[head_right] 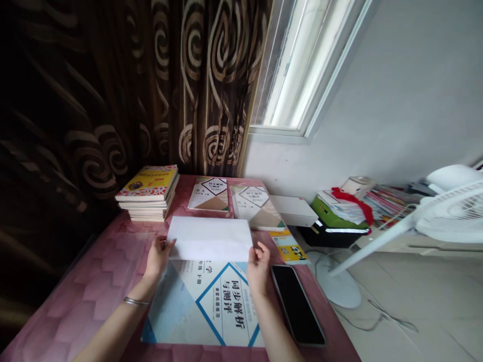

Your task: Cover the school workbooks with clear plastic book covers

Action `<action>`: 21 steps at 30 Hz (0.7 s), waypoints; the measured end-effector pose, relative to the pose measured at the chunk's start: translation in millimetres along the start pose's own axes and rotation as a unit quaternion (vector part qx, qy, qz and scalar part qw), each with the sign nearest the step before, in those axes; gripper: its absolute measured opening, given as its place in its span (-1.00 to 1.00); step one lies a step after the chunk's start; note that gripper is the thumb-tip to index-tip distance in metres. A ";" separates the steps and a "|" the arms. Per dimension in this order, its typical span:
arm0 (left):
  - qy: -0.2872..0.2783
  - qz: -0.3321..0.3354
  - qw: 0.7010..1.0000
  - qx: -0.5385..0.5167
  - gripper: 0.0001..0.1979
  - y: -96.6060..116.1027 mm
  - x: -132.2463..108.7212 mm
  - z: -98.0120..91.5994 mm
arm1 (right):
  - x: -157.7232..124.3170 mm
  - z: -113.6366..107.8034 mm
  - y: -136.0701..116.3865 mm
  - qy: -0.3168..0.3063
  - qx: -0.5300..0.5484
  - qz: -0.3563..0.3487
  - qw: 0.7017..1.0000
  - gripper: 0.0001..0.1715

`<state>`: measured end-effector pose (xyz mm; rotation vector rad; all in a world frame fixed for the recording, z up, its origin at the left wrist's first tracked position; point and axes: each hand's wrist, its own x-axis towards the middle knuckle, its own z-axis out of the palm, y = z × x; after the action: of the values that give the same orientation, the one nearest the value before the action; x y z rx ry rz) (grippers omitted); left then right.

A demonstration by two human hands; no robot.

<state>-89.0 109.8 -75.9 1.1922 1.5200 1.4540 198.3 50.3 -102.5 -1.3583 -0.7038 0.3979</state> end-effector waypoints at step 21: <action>-0.420 0.175 0.841 0.291 -0.66 38.5 -1.7 -60.8 | -12.2 -99.2 -36.2 -0.481 -0.223 -0.068 0.845 -0.60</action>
<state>-139.7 85.6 -31.0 2.1910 1.1305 0.4495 250.2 -38.3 -75.4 -1.4872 -1.8086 0.8584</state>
